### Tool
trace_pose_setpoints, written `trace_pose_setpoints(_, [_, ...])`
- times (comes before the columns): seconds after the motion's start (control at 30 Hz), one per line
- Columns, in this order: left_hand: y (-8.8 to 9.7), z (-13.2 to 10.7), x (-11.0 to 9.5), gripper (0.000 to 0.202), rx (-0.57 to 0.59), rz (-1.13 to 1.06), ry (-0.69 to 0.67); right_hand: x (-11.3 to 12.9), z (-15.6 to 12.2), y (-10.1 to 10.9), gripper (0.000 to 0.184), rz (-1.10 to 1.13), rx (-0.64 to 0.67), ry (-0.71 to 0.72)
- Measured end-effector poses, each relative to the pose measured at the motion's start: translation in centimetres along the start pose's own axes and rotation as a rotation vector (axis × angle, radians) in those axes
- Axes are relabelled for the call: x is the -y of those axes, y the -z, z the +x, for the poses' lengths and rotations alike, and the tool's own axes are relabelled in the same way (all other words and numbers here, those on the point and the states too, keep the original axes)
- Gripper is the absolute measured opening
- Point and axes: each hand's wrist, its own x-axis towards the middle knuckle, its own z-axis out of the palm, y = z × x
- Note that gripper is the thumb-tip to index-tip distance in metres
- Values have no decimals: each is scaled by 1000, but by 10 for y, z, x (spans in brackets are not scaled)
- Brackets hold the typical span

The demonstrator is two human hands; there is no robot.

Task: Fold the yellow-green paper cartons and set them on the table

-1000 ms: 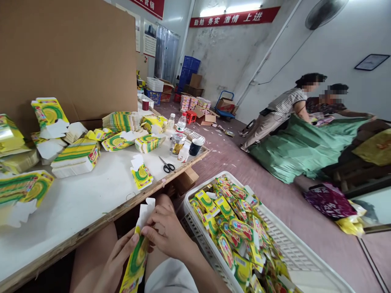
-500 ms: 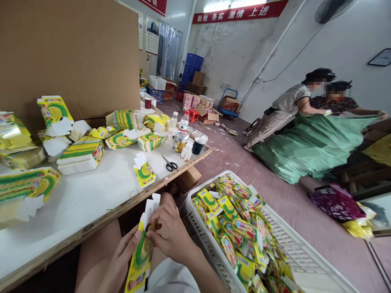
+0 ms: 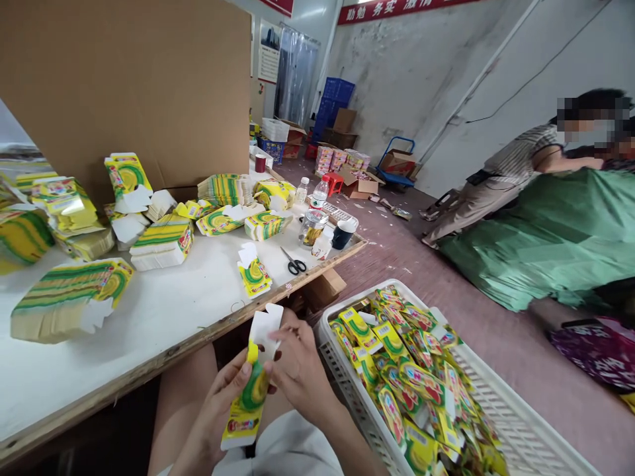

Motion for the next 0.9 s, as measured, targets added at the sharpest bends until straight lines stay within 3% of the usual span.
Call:
trace_pose_setpoints(0.07, [-1,3,0,49,-4,-12,-45,-2,-4,-5,42,82,-56,-68])
trace_pose_setpoints(0.17, [-2,8,5,47,-33,-2,-138,-3,-10,-17,19,233,56,-151])
trace_pose_setpoints(0.2, [-2,10,8,47,-43,18,-163,-3,-12,-22,20,252,68,-177])
trace_pose_setpoints(0.37, [-1,14,11,50,-81,247,-333,-7,-15,-35,30,227,-72,-237])
trace_pose_setpoints(0.5, [-3,10,5,64,-48,392,-450,-10,-12,-27,18,339,-107,-259])
trace_pose_setpoints(0.63, [-3,3,-3,59,59,424,-408,-8,-11,-13,39,509,-42,-169])
trace_pose_setpoints(0.8, [1,-4,-9,40,221,447,-257,-9,-11,3,27,489,110,-162])
trace_pose_setpoints(0.9, [1,-6,-5,29,276,427,-225,-10,-10,10,31,394,142,-149])
